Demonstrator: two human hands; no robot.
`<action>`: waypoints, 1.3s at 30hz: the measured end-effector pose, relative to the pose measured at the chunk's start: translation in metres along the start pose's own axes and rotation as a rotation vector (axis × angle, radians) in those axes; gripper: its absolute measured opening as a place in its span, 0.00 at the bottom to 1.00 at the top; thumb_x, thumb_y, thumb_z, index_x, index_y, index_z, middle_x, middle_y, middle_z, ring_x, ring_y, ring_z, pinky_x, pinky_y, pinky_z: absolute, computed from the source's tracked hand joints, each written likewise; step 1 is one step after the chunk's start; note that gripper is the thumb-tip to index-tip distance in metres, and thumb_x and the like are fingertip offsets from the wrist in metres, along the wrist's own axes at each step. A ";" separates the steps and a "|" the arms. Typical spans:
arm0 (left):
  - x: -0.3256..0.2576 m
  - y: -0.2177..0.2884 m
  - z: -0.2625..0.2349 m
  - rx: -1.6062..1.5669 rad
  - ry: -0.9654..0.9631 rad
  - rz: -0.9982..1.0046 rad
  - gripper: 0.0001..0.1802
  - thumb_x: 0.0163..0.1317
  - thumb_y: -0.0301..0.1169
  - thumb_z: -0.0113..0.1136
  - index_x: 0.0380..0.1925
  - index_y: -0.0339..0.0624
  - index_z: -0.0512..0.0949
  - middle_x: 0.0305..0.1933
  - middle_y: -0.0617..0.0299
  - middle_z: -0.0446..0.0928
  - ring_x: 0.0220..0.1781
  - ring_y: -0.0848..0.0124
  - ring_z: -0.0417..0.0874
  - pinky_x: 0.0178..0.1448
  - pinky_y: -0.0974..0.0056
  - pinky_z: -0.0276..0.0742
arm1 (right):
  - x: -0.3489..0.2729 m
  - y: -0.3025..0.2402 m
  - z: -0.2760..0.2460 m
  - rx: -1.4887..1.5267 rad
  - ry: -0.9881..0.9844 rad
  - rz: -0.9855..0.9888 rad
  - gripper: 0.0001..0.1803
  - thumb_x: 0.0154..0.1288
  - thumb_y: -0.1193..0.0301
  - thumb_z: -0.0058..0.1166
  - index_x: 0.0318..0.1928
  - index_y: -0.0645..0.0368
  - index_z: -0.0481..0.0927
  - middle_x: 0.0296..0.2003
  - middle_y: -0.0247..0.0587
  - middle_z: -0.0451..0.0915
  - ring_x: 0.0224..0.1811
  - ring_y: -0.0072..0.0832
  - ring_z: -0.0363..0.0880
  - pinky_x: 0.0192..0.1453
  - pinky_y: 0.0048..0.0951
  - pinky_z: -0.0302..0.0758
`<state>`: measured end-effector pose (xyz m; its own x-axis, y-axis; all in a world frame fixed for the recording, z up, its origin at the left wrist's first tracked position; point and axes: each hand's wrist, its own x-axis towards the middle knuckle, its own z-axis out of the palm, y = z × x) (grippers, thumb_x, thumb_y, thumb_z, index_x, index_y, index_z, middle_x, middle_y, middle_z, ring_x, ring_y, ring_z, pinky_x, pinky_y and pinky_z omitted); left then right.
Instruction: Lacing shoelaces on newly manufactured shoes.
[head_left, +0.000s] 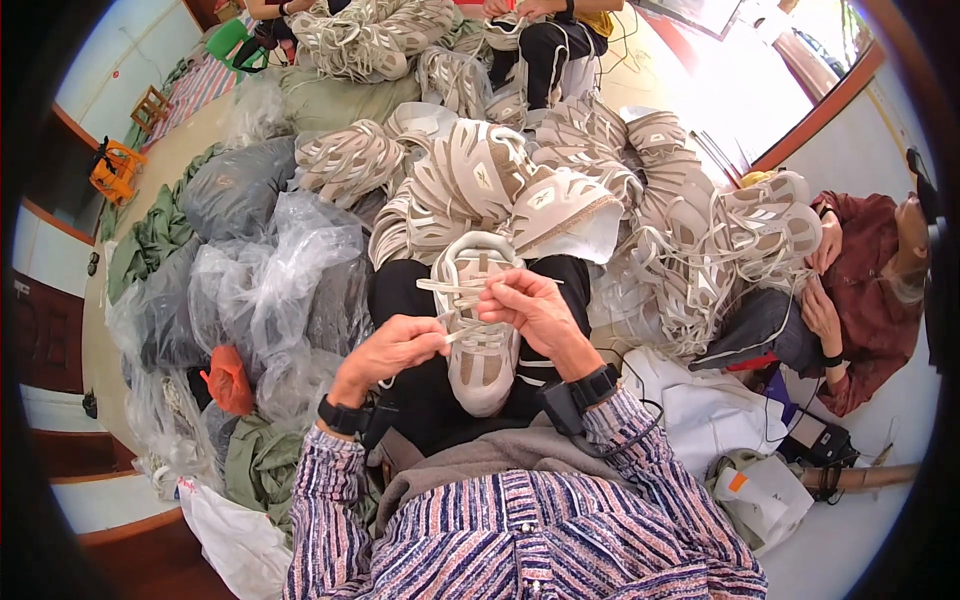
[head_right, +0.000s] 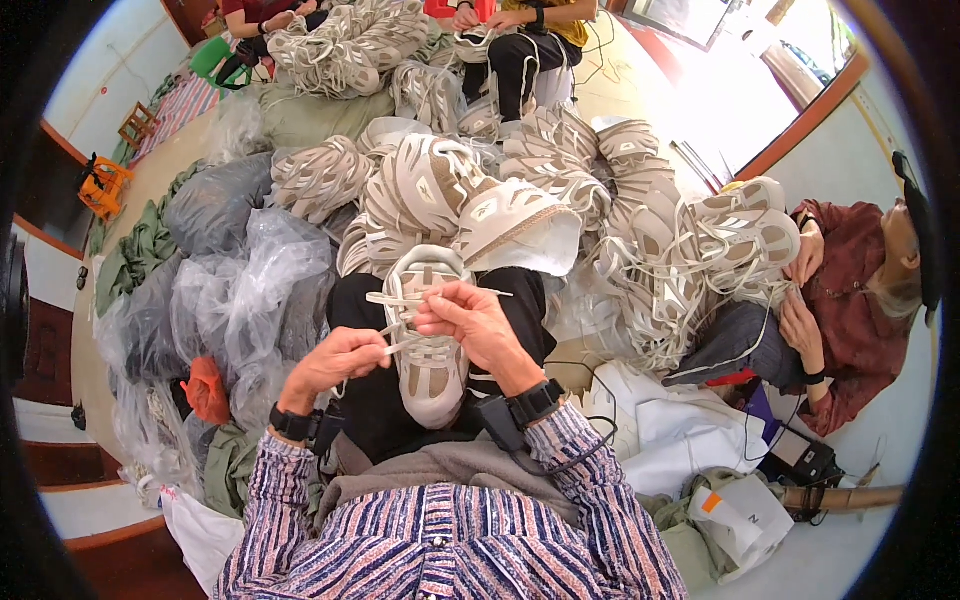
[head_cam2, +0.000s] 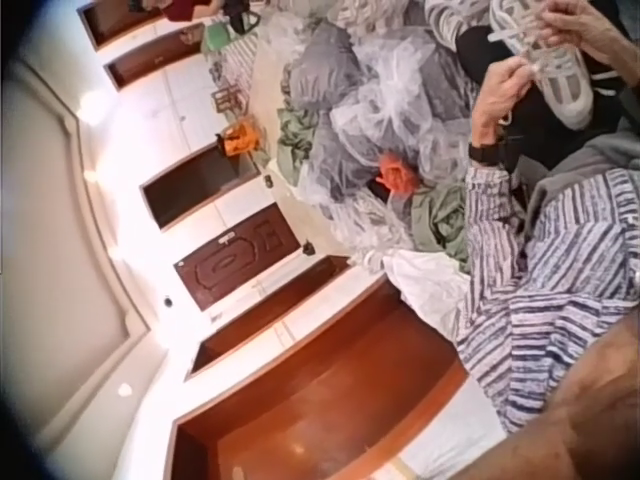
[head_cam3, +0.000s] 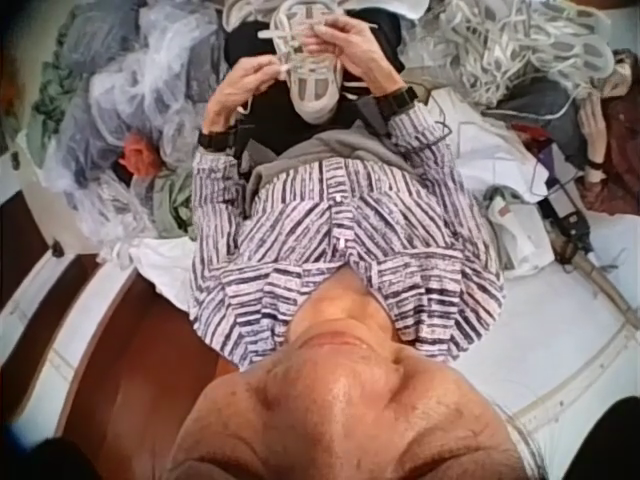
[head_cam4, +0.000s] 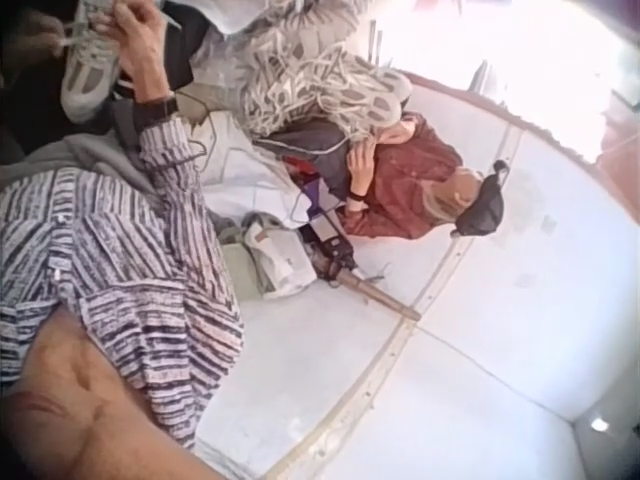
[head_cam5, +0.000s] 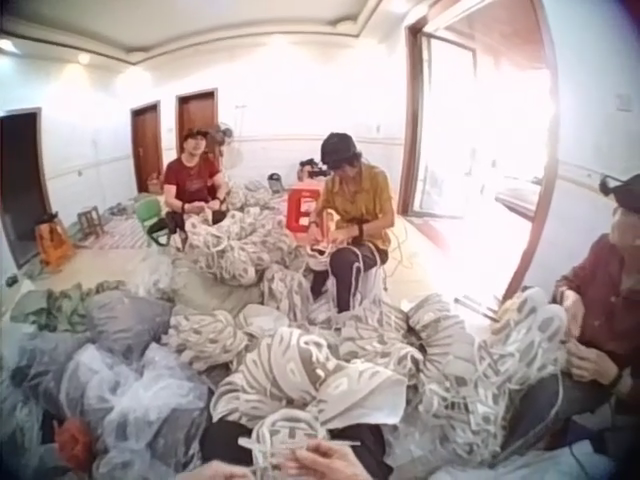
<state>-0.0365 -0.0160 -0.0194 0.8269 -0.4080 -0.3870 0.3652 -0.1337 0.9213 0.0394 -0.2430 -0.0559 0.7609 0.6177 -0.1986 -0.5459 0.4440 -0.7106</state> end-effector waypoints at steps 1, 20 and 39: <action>-0.009 0.006 -0.005 -0.003 -0.004 -0.003 0.14 0.66 0.35 0.51 0.26 0.38 0.77 0.17 0.74 0.65 0.19 0.83 0.63 0.25 0.74 0.60 | -0.004 -0.006 -0.005 0.001 0.005 0.002 0.10 0.66 0.73 0.51 0.45 0.65 0.74 0.38 0.44 0.79 0.38 0.31 0.82 0.43 0.29 0.82; 0.033 -0.018 0.012 0.183 0.246 0.314 0.16 0.53 0.22 0.61 0.44 0.37 0.74 0.29 0.70 0.71 0.27 0.82 0.66 0.33 0.74 0.66 | -0.248 -0.232 -0.213 -0.249 1.090 -1.156 0.12 0.64 0.71 0.54 0.44 0.68 0.75 0.36 0.43 0.80 0.31 0.22 0.80 0.35 0.19 0.81; 0.052 0.007 0.051 0.491 0.275 0.560 0.18 0.53 0.17 0.55 0.47 0.37 0.73 0.45 0.56 0.72 0.41 0.68 0.77 0.42 0.68 0.74 | -0.278 -0.256 -0.195 -0.095 0.890 -1.318 0.12 0.64 0.74 0.53 0.45 0.71 0.74 0.38 0.46 0.79 0.30 0.21 0.76 0.33 0.16 0.78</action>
<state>-0.0129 -0.0839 -0.0307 0.9314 -0.3028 0.2021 -0.3134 -0.3840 0.8685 0.0361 -0.6554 0.0495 0.6340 -0.7236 0.2727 0.6284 0.2765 -0.7271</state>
